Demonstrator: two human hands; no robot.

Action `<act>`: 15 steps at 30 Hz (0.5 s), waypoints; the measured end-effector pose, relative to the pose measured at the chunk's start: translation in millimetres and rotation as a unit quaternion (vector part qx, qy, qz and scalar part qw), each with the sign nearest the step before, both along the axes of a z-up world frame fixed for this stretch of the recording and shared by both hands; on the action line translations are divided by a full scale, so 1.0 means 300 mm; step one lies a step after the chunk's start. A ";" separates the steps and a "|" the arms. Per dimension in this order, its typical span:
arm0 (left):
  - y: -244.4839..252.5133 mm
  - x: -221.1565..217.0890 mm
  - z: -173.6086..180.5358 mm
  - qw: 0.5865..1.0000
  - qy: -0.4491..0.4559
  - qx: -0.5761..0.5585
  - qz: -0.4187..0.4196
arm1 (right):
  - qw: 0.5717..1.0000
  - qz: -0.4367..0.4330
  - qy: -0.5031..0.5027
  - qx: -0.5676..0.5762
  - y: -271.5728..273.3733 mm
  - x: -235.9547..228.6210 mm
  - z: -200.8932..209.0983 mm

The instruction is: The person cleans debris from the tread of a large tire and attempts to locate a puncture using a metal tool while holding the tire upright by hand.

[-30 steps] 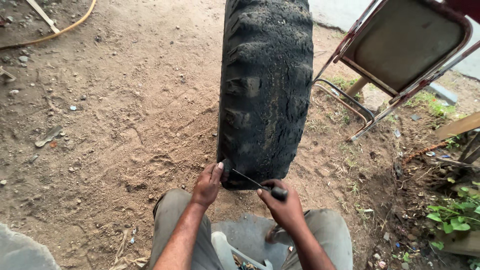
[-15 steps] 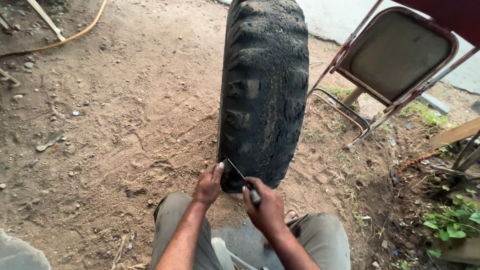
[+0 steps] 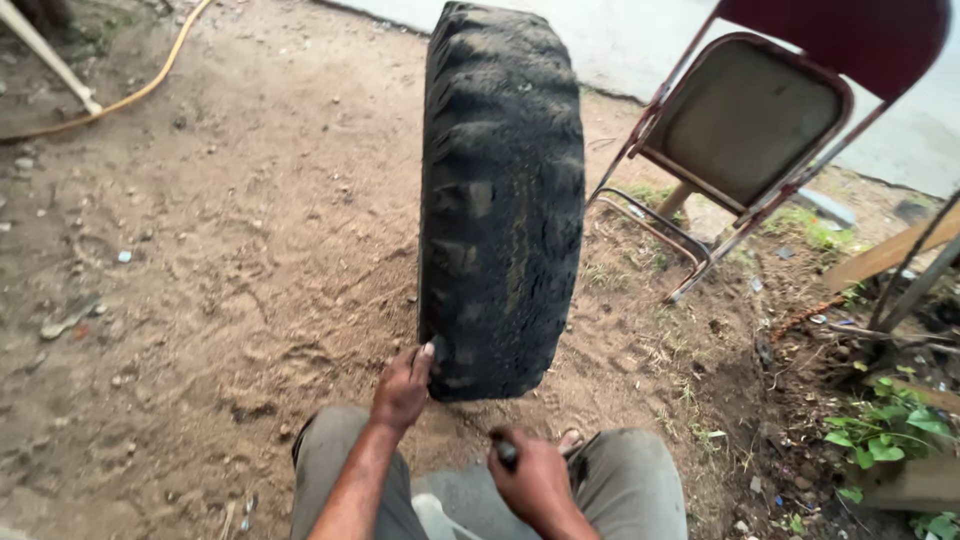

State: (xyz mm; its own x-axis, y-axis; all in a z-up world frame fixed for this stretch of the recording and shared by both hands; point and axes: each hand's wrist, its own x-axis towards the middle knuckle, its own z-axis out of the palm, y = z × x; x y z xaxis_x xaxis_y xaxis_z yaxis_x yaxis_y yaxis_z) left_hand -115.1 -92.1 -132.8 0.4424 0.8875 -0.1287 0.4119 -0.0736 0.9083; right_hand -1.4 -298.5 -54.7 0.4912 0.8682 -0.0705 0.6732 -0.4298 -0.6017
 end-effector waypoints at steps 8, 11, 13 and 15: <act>-0.023 0.002 -0.001 0.996 -0.062 -0.056 0.002 | 0.985 -0.095 0.005 0.144 -0.011 0.028 0.075; -0.031 -0.002 0.047 0.996 -0.032 -0.089 0.002 | 0.979 -0.096 -0.011 0.179 0.003 0.025 0.100; -0.043 -0.008 0.073 0.995 -0.009 -0.094 -0.001 | 0.975 -0.072 -0.023 0.208 -0.004 0.022 0.099; -0.046 -0.009 0.092 0.997 0.013 -0.069 -0.010 | 0.975 -0.066 -0.006 0.210 -0.011 0.023 0.090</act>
